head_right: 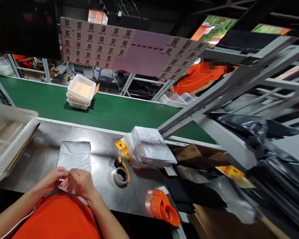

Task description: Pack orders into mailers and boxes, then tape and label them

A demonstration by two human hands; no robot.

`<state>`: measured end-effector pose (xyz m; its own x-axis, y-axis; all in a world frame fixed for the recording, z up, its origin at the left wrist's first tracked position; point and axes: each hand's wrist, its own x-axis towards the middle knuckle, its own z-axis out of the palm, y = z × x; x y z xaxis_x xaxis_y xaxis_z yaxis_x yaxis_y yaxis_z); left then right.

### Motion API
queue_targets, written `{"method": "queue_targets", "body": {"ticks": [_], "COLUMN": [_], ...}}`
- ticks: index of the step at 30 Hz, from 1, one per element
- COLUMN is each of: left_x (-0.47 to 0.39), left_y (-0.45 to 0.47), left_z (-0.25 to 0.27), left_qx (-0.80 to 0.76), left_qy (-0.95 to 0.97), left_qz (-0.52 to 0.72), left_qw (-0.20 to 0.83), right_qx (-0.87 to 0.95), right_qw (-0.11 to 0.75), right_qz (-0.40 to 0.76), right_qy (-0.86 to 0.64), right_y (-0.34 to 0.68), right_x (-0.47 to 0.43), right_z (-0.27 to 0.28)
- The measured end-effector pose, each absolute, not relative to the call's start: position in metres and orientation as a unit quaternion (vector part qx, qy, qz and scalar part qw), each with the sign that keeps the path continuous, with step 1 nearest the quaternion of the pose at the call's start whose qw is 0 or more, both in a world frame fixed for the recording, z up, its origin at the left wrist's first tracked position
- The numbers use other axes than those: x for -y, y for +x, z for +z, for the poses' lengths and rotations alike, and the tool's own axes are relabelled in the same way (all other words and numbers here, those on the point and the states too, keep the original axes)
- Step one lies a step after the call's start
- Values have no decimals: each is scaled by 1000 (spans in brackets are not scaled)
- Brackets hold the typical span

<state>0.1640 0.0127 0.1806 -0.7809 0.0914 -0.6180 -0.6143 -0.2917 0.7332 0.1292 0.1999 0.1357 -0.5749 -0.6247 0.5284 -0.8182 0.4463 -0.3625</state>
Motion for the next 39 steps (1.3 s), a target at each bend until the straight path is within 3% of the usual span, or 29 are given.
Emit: {"method": "queue_targets", "body": {"ticks": [22, 26, 32, 39], "left_x": [-9, -8, -5, -10], "left_y": [164, 163, 155, 148], "left_z": [175, 175, 178, 184], "left_qx": [-482, -486, -573, -708], "left_qy": [-232, -217, -172, -69], "left_qz": [808, 812, 790, 698], "left_qw": [246, 238, 137, 82], "right_qx": [815, 805, 798, 793], "right_qw": [227, 203, 128, 170], "right_qz": [303, 385, 553, 457], "right_qy": [438, 402, 200, 365], "right_y": [134, 133, 130, 114], "right_x": [-201, -201, -209, -212], "right_z": [151, 150, 159, 177]}}
